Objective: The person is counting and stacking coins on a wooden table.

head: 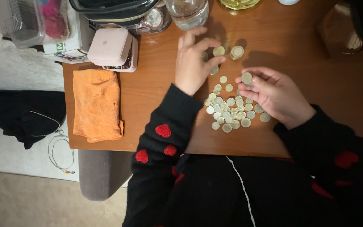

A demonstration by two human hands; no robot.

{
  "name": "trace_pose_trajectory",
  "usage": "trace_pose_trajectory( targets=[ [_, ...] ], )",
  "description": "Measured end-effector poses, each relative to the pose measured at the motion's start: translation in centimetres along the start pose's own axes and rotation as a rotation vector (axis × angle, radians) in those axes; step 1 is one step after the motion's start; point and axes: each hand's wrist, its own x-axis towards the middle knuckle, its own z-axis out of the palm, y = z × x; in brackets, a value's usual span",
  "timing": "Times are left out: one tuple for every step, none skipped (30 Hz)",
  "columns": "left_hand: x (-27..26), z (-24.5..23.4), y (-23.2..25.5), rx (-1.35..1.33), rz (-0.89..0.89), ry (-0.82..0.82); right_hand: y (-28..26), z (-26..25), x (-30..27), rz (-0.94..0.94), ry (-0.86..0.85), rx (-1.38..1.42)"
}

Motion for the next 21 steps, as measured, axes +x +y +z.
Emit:
trace_pose_trajectory(
  targets=[
    [0.1, 0.1, 0.0, -0.001, -0.002, -0.004, 0.0, 0.0, 0.0, 0.003, 0.003, 0.002],
    [0.1, 0.2, 0.1, 0.025, -0.024, 0.005, 0.0, 0.0, 0.0, -0.005, -0.004, 0.006],
    [0.1, 0.3, 0.2, 0.051, -0.046, 0.013, 0.0, 0.0, 0.0, -0.013, -0.01, 0.011],
    [0.1, 0.4, 0.1, 0.052, -0.043, 0.013, 0.0, 0.0, 0.0, -0.016, -0.011, 0.012],
    [0.1, 0.4, 0.0, 0.056, -0.049, 0.019, -0.1, 0.1, 0.0, -0.005, -0.001, 0.0],
    [0.0, 0.5, -0.1, 0.06, -0.058, 0.023, -0.1, 0.2, -0.1, 0.009, 0.011, -0.013],
    [0.0, 0.7, -0.1, 0.059, -0.057, 0.021, -0.1, 0.2, -0.1, 0.009, 0.012, -0.012],
    [0.0, 0.8, -0.2, 0.055, -0.063, 0.004, -0.1, 0.1, -0.1, 0.0, 0.006, -0.005],
    [0.0, 0.9, -0.3, 0.051, -0.069, -0.013, -0.1, 0.1, -0.1, -0.009, 0.0, 0.002],
    [-0.1, 0.9, -0.2, 0.051, -0.068, -0.014, -0.2, 0.2, -0.1, -0.008, 0.001, 0.003],
    [-0.1, 0.9, -0.1, 0.044, -0.068, -0.017, -0.3, 0.4, -0.2, -0.007, 0.002, -0.003],
    [-0.1, 0.9, -0.1, 0.037, -0.068, -0.02, -0.4, 0.5, -0.3, -0.005, 0.003, -0.009],
    [-0.1, 0.8, 0.1, 0.037, -0.068, -0.021, -0.3, 0.4, -0.2, -0.005, 0.003, -0.009],
    [-0.1, 0.7, 0.3, 0.032, -0.07, -0.025, -0.3, 0.3, -0.2, -0.005, 0.004, -0.008],
    [-0.1, 0.5, 0.4, 0.027, -0.072, -0.03, -0.2, 0.3, -0.2, -0.006, 0.004, -0.008],
    [-0.2, -0.3, 1.6, 0.026, -0.07, -0.029, -0.1, 0.1, -0.1, -0.007, 0.005, -0.009],
    [-0.4, -1.2, 2.7, -0.037, -0.01, 0.016, -0.1, 0.0, -0.1, -0.006, -0.006, 0.004],
    [-0.6, -2.0, 3.9, -0.101, 0.053, 0.058, 0.0, -0.2, -0.1, -0.006, -0.014, 0.019],
    [-1.2, -2.6, 4.9, -0.104, 0.057, 0.055, 0.4, -0.9, 0.1, -0.01, -0.009, 0.02],
    [-1.8, -3.4, 6.0, -0.196, 0.146, -0.016, 0.9, -1.5, 0.3, -0.011, -0.016, 0.041],
    [-2.4, -4.1, 7.0, -0.288, 0.234, -0.088, 1.3, -2.2, 0.5, -0.013, -0.024, 0.061]
  ],
)
